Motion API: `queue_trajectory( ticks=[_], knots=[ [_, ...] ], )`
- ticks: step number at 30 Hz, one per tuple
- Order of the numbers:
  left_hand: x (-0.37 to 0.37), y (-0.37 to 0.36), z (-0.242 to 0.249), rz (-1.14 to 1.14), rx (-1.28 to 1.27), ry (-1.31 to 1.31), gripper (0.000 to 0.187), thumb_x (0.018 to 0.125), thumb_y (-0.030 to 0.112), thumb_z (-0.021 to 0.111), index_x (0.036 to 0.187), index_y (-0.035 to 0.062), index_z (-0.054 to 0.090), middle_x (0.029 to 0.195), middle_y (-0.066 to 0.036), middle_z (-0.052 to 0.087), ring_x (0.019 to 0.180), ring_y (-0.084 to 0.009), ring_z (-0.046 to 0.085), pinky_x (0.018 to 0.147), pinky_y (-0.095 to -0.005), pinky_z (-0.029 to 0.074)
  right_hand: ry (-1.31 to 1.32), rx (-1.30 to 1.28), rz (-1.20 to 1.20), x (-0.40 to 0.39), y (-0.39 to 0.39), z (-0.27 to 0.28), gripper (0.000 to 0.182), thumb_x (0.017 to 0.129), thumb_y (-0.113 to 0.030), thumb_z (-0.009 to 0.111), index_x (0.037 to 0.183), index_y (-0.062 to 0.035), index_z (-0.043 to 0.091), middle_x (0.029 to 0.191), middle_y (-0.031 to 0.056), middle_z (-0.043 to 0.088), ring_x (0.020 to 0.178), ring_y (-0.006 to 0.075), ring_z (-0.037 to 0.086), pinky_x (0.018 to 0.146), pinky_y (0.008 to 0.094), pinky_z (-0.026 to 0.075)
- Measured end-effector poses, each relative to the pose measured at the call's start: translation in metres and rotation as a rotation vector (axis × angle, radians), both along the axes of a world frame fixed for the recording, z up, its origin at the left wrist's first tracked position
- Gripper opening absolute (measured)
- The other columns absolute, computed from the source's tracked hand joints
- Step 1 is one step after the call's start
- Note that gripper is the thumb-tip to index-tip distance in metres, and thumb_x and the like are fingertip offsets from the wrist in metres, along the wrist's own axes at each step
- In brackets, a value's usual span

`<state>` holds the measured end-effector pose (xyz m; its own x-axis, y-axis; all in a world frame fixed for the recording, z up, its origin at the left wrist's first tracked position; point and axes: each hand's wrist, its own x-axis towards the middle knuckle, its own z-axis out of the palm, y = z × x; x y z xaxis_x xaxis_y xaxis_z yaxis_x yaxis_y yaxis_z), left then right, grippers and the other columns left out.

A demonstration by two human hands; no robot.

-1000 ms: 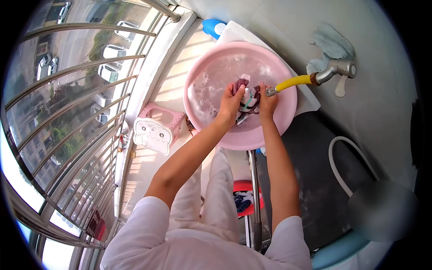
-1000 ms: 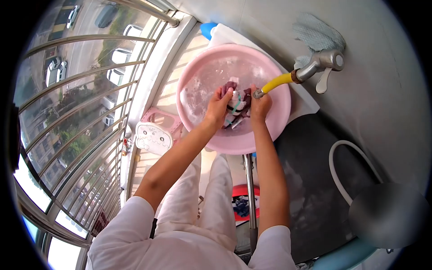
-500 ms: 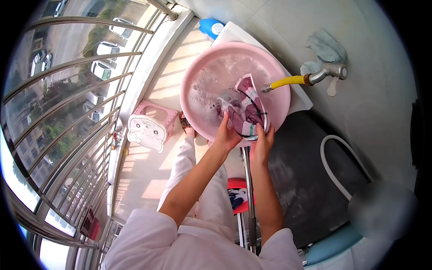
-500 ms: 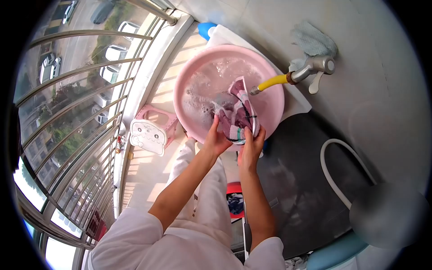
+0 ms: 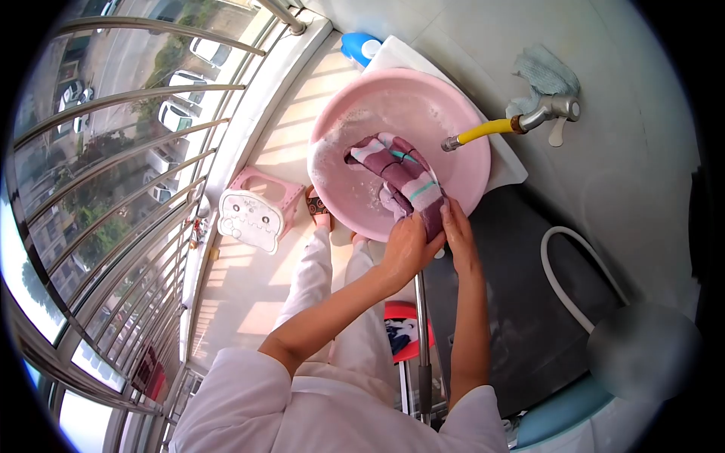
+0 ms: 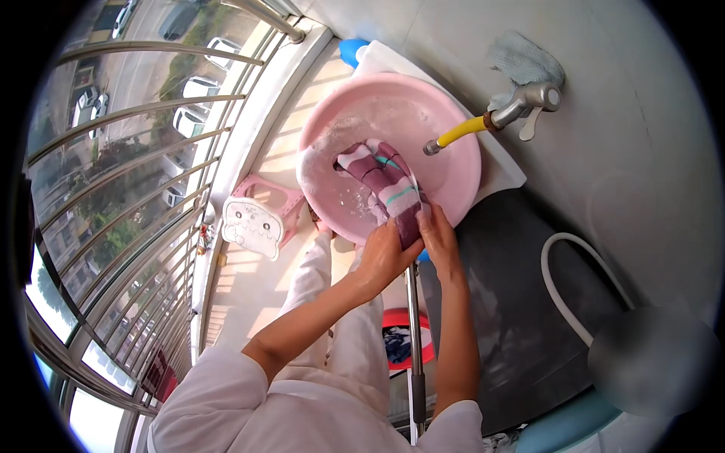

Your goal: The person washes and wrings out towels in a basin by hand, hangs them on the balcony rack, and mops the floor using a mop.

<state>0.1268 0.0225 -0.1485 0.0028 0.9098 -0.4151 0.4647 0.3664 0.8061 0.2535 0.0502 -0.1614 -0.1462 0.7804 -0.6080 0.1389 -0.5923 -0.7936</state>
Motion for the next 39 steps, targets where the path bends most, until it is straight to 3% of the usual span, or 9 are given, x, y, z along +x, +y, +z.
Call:
queue_trajectory(
  ticks=[7,12,16,23,26,27,30,35,39],
  knots=[
    [0.002,-0.015,-0.051,-0.217,-0.090,0.100,0.047,0.069,0.014,0.066,0.103,-0.0087,0.042,0.095,-0.025,0.054,0.089,-0.0347,0.055,0.075,-0.0389,0.045,-0.414,0.038,0.360,-0.019,0.033,-0.084,0.068,0.072,-0.025,0.069,0.126,0.0009,0.039,0.113,0.0212,0.055,0.104,0.0342,0.054,0.089,0.0377,0.041],
    [-0.035,-0.023,-0.084,0.636,-0.322,-0.894,0.055,0.085,0.015,0.055,0.133,0.0097,0.028,0.120,-0.010,0.048,0.108,-0.0214,0.050,0.089,-0.0321,0.042,-0.487,0.504,0.213,-0.046,0.016,-0.051,0.063,0.069,-0.005,0.063,0.128,-0.0028,0.039,0.117,0.0232,0.051,0.105,0.0385,0.050,0.087,0.0407,0.041],
    [-0.055,0.045,-0.101,0.775,-0.575,-1.470,0.065,0.085,0.037,0.059,0.134,0.0130,0.023,0.118,-0.013,0.048,0.101,-0.0230,0.055,0.079,-0.0357,0.050,-0.302,0.503,0.283,-0.066,-0.008,0.021,0.055,0.066,0.002,0.065,0.118,-0.0027,0.049,0.113,0.0180,0.054,0.102,0.0325,0.054,0.086,0.0362,0.043],
    [-0.043,0.040,-0.110,0.943,-0.664,-1.026,0.037,0.081,0.027,0.064,0.109,0.0066,0.050,0.079,-0.009,0.057,0.064,-0.0203,0.058,0.056,-0.0358,0.050,-0.316,0.372,-0.084,-0.094,0.007,-0.016,0.020,0.076,-0.020,0.067,0.077,-0.0004,0.062,0.067,0.0155,0.059,0.062,0.0345,0.055,0.060,0.0372,0.045],
    [-0.032,0.046,-0.089,1.070,-0.643,-0.993,0.013,0.082,0.009,0.059,0.095,0.0059,0.058,0.084,-0.008,0.059,0.075,-0.0182,0.059,0.064,-0.0328,0.050,-0.435,0.391,-0.137,-0.081,0.035,-0.054,0.026,0.081,-0.023,0.058,0.077,0.0027,0.061,0.066,0.0205,0.058,0.060,0.0368,0.053,0.058,0.0394,0.042],
    [-0.027,0.045,-0.086,1.025,-0.536,-0.975,0.016,0.083,0.009,0.059,0.098,0.0050,0.058,0.086,-0.007,0.060,0.078,-0.0177,0.059,0.066,-0.0323,0.050,-0.425,0.301,-0.154,-0.066,0.040,-0.075,0.029,0.085,-0.023,0.056,0.082,0.0057,0.061,0.066,0.0077,0.058,0.061,0.0127,0.050,0.061,0.0281,0.042],
    [-0.020,0.047,-0.081,0.875,-0.344,-0.891,0.028,0.085,0.014,0.060,0.109,0.0031,0.052,0.096,-0.006,0.059,0.084,-0.0142,0.058,0.073,-0.0280,0.050,-0.409,0.221,-0.056,-0.026,0.032,-0.094,0.029,0.088,-0.023,0.055,0.095,0.0044,0.059,0.077,0.0066,0.061,0.069,0.0113,0.052,0.067,0.0254,0.043],
    [-0.025,0.065,-0.053,0.782,-0.265,-0.929,0.038,0.083,0.018,0.064,0.113,0.0070,0.045,0.092,-0.003,0.055,0.079,-0.0087,0.052,0.066,-0.0235,0.046,0.593,-0.313,0.176,0.022,0.037,-0.046,0.066,0.075,-0.018,0.068,0.129,-0.0052,0.032,0.117,0.0121,0.051,0.112,0.0187,0.046,0.097,0.0308,0.034],
    [-0.017,0.068,-0.082,0.642,-0.221,-0.855,0.057,0.082,0.018,0.065,0.130,0.0113,0.036,0.100,-0.005,0.055,0.086,-0.0109,0.051,0.075,-0.0226,0.043,-0.038,-0.018,0.493,-0.004,0.037,-0.084,0.053,0.067,-0.015,0.072,0.113,-0.0005,0.049,0.102,0.0140,0.060,0.095,0.0233,0.057,0.087,0.0329,0.042]
  ],
)
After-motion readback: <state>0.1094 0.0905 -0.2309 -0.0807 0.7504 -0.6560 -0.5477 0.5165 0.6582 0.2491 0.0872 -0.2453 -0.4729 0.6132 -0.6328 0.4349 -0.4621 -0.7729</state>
